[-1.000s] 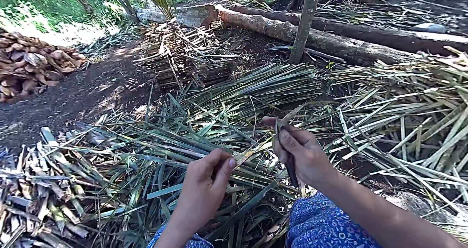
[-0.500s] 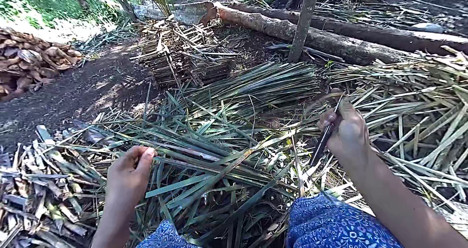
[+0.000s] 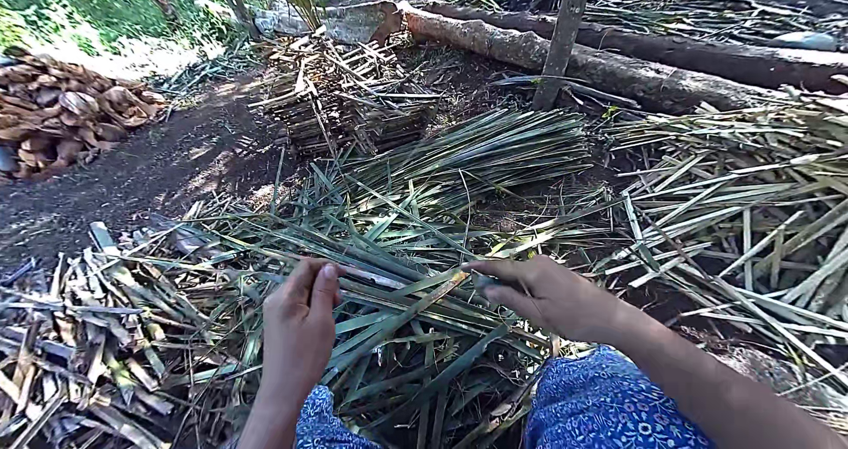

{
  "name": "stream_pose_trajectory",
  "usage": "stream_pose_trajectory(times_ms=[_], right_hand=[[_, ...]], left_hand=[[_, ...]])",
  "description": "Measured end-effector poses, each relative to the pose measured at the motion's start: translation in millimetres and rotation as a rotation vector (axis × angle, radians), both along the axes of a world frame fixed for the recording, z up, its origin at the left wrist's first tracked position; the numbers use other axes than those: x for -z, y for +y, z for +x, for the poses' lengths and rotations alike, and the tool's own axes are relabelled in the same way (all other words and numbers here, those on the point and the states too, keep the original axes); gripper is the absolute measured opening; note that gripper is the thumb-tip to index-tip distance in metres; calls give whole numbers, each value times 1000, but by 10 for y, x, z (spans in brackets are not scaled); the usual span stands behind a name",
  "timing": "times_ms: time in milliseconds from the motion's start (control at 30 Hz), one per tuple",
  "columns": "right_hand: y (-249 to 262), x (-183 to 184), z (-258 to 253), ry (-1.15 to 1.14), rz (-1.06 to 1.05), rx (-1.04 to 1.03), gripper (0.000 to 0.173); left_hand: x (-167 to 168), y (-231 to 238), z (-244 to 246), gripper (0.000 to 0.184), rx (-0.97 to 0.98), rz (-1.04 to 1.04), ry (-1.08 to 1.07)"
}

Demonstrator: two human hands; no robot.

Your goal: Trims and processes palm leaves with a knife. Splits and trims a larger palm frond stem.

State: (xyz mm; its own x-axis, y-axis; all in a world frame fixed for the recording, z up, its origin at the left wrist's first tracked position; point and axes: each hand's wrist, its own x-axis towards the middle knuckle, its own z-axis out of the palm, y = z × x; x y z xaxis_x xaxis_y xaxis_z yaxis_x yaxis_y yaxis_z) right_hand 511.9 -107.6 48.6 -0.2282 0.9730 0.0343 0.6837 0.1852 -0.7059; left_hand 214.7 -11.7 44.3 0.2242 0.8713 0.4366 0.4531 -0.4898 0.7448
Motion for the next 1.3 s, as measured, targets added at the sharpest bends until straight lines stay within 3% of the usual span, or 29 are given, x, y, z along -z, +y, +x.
stream_pose_trajectory(times_ms=[233,333,500,733,1100,1300], right_hand=[[-31,-55,-437,592,0,-94,55],[-14,-39,-580,728,-36,-119,55],[3,-45,-674,786,-48,-65,41],[20,-67,-535,870,48,66,35],[-5,-166,-31,932,219,390,38],[-40,-202,351,1042,320,556,42]], left_hand=[[72,-215,289,33,226,124,-12],[99,-292,395,33,272,164,-11],[122,-366,486,27,300,286,-8],[115,-377,422,26,256,440,116],[129,-262,187,29,204,518,259],[119,-59,-117,33,77,497,356]])
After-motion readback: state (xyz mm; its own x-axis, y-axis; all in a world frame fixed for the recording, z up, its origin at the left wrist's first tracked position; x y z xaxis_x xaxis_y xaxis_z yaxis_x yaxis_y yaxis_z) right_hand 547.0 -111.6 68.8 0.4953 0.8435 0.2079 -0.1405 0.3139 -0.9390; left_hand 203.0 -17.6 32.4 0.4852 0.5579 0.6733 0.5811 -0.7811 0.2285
